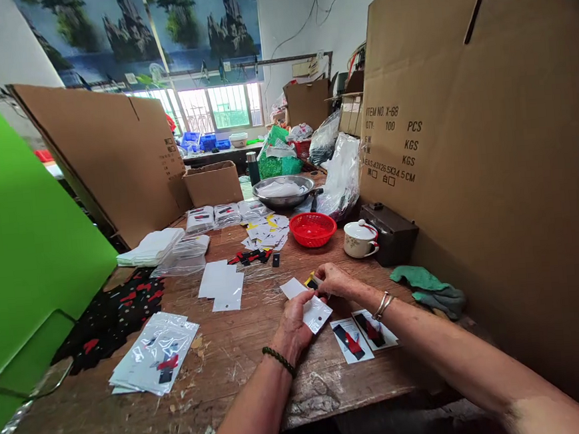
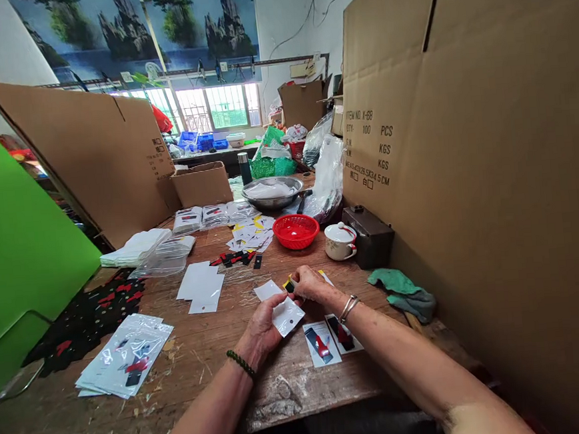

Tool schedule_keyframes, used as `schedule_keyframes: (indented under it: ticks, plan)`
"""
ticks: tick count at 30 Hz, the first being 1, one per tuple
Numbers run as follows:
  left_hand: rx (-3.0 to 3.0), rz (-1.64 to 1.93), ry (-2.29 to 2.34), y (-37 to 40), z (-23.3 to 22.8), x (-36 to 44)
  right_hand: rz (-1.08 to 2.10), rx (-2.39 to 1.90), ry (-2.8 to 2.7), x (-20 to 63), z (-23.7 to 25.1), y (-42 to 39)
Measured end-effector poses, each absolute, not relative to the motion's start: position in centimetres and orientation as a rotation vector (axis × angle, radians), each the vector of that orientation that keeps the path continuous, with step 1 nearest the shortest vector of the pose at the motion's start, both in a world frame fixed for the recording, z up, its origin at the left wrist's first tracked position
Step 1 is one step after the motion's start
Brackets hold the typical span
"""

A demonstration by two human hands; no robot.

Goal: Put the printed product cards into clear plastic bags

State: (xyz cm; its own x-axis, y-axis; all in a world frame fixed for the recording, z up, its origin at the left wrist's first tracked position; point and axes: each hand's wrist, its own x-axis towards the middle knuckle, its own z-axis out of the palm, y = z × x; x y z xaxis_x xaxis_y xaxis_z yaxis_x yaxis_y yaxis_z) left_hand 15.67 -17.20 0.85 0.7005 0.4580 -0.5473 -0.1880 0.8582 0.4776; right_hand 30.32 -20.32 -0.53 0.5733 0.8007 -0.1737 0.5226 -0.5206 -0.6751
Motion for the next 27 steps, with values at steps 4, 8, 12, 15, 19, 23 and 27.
schedule_keyframes:
  ticks: [4,8,12,15,19,23,27]
  plan:
    - [0.387,0.401,0.693,-17.2,1.5,14.3,0.65,-2.105,-0.971,29.1,0.7,-20.8]
    - [0.35,0.519,0.71,-16.1,2.2,10.6,0.735,-1.927,-0.949,27.1,3.1,-22.5]
    - [0.291,0.666,0.732,-15.2,2.9,5.9,1.044,-1.528,-0.885,22.5,4.4,-25.5]
    - [0.23,0.753,0.716,-15.5,3.4,3.1,1.14,-1.319,-0.757,18.0,3.9,-27.4]
    - [0.208,0.844,0.653,-16.5,3.8,0.7,1.07,-1.243,-0.655,13.1,2.3,-28.3]
    - [0.213,0.908,0.607,-17.2,3.9,-0.4,0.973,-1.217,-0.601,10.1,1.0,-27.7]
    - [0.223,0.952,0.611,-17.5,4.1,-1.0,0.971,-1.191,-0.595,8.2,0.7,-27.3]
